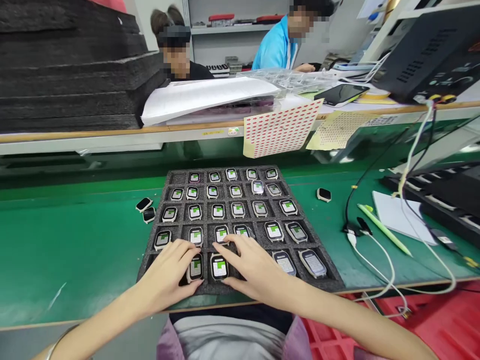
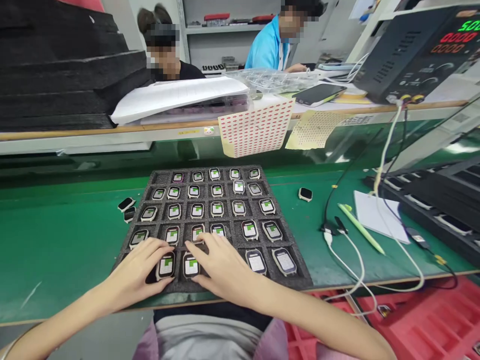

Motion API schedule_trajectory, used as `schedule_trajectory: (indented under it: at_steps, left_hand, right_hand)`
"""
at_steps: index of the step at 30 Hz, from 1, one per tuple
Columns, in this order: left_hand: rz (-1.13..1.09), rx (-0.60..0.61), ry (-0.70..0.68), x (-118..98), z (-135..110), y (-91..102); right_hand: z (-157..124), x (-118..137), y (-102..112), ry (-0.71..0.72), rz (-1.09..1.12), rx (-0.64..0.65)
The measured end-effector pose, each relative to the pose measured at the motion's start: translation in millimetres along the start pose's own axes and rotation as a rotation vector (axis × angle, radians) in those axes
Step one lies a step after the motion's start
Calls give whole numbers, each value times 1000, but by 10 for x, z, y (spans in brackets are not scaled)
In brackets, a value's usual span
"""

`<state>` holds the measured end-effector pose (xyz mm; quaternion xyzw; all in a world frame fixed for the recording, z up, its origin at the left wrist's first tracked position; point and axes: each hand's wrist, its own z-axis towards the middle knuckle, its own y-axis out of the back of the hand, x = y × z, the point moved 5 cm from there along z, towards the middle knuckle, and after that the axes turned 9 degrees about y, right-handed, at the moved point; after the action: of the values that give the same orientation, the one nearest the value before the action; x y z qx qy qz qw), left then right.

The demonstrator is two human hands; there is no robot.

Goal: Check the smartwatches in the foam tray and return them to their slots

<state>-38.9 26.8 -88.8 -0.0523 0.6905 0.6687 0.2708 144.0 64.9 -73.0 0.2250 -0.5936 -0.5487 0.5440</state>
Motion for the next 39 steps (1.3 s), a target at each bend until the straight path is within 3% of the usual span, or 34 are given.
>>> schedule_trajectory:
  at_steps: [5, 9, 14, 17, 22, 25, 28, 32, 35, 39]
  left_hand:
    - [87, 46, -68, -111, 37, 73]
    - [42, 73, -120, -404, 173, 11]
    - [232, 85, -175, -945, 473, -256]
    - [384, 107, -190, -1157, 635, -416]
    - [391, 153, -176, -1222, 785, -560]
    - [375, 159, -205, -1165, 784, -574]
    - [121, 145, -183, -1052, 746, -501]
    - [-572, 200, 63, -826, 742, -300]
    - [-1054, 267, 204, -766, 780, -98]
    - [-1371, 194, 238, -763, 838, 150]
  right_hand:
    - [-422, -176, 411, -99, -116, 89]
    - [-800, -343, 638, -185, -122, 152]
    - [-960, -409, 559, -214, -138, 199]
    - [-935, -420, 478, -217, -228, 183]
    - [-878, -440, 423, -161, -203, 132]
    - [-864, -451, 493, -130, -33, -4]
    - [-889, -515, 618, -221, 396, -275]
    - [-884, -578, 688, -315, 1080, -627]
    - [-794, -562, 677, -325, 1294, -740]
    - [-653, -506, 584, -394, 1380, -759]
